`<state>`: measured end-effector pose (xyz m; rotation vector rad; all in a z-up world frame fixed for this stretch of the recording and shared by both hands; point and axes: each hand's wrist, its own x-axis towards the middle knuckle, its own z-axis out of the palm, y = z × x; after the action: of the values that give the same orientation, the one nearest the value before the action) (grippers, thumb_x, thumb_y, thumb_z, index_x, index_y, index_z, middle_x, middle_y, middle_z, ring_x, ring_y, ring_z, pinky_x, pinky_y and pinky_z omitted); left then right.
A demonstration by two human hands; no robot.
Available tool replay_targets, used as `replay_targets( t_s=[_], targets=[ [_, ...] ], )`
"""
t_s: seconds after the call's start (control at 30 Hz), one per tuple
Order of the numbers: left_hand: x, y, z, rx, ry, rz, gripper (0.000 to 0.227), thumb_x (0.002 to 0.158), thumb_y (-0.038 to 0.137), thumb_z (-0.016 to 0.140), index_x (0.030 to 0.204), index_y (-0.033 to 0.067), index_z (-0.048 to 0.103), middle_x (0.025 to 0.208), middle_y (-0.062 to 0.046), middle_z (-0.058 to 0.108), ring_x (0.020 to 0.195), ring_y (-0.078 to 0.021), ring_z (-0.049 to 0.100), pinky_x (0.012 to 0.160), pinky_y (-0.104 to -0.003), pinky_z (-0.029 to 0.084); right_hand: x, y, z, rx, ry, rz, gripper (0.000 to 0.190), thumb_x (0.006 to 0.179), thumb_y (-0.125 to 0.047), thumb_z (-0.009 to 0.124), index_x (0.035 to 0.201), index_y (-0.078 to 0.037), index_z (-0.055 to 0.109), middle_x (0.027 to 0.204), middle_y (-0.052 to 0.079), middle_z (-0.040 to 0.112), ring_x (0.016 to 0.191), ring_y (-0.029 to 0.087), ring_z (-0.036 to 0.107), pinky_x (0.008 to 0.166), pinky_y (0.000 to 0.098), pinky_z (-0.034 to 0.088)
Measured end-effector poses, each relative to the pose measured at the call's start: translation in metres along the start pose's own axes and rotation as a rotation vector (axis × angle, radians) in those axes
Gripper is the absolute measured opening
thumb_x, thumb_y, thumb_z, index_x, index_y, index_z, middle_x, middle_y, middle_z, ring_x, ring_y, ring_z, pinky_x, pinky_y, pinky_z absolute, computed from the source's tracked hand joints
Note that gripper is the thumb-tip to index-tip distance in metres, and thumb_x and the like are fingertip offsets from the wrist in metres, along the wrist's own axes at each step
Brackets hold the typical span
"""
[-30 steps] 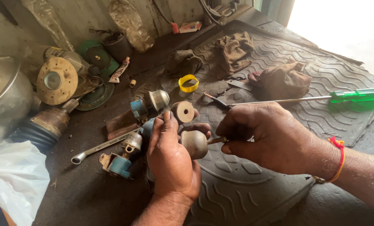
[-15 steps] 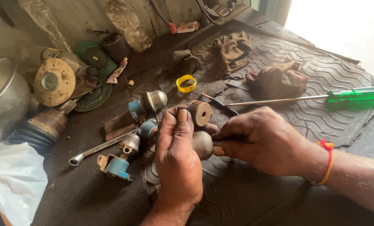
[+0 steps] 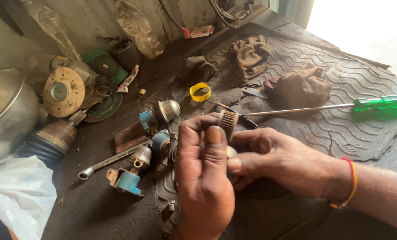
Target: The person disassembles a cylindrical mechanical component, removes a spring and internal parts, and wipes them with a cloth. They then reassemble the parts, inserting the spring and fitting the housing back together.
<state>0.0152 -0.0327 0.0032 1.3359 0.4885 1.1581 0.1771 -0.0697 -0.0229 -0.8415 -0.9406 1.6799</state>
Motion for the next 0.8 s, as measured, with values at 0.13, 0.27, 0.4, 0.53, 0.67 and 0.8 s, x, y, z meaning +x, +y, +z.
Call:
replay_targets(
  t_s=[0.13,0.27,0.4,0.53,0.67,0.8],
  targets=[
    [0.009,0.001,-0.006,-0.360,0.274,-0.117,0.026,0.101,0.018,0.049,0.116,0.0014,0.063,0.109,-0.012,0.072,0.104,-0.0190,0.068,0.096,-0.034,0.052,0.000,-0.005,-0.005,0.194,-0.019,-0.006,0.047,0.097,-0.024,0.060,0.137,0.001,0.058,0.110,0.013,0.073,0.087,0.020,0.073,0.078,0.0370,0.061],
    [0.015,0.000,-0.017,-0.326,0.260,0.022,0.021,0.105,0.016,0.051,0.115,0.0004,0.061,0.108,-0.012,0.069,0.102,-0.0221,0.067,0.092,-0.042,0.054,-0.002,-0.013,-0.006,0.257,-0.062,-0.063,0.048,0.099,-0.026,0.059,0.136,0.006,0.057,0.111,0.016,0.074,0.088,0.022,0.073,0.079,0.0356,0.061],
    [0.013,-0.005,-0.024,-0.257,0.172,0.068,0.020,0.108,0.015,0.051,0.117,-0.0012,0.058,0.111,-0.012,0.069,0.102,-0.0205,0.065,0.094,-0.040,0.053,-0.002,-0.013,-0.011,0.228,-0.005,-0.098,0.048,0.099,-0.025,0.059,0.135,0.007,0.057,0.112,0.016,0.073,0.090,0.021,0.073,0.078,0.0371,0.062],
    [0.011,-0.005,-0.027,-0.134,0.134,0.042,0.024,0.107,0.014,0.051,0.123,-0.0022,0.059,0.109,-0.012,0.068,0.099,-0.0186,0.063,0.093,-0.035,0.052,-0.002,-0.013,-0.014,0.190,0.029,-0.095,0.048,0.097,-0.025,0.059,0.135,0.005,0.060,0.111,0.015,0.073,0.090,0.020,0.072,0.078,0.0371,0.062],
    [0.011,-0.006,-0.026,-0.094,0.108,0.029,0.033,0.105,0.012,0.051,0.133,-0.0047,0.058,0.110,-0.013,0.070,0.099,-0.0162,0.063,0.093,-0.032,0.051,-0.002,-0.014,-0.013,0.241,0.015,-0.108,0.041,0.102,-0.028,0.054,0.124,0.006,0.060,0.109,0.017,0.073,0.085,0.023,0.073,0.075,0.0376,0.062],
    [0.008,-0.011,-0.025,-0.050,0.127,0.005,0.038,0.104,0.014,0.049,0.133,-0.0060,0.062,0.116,-0.009,0.071,0.097,-0.0136,0.061,0.092,-0.028,0.050,-0.003,-0.014,-0.010,0.285,0.071,-0.054,0.044,0.101,-0.034,0.049,0.118,0.005,0.062,0.102,0.019,0.075,0.076,0.025,0.074,0.069,0.0387,0.062]
  ],
)
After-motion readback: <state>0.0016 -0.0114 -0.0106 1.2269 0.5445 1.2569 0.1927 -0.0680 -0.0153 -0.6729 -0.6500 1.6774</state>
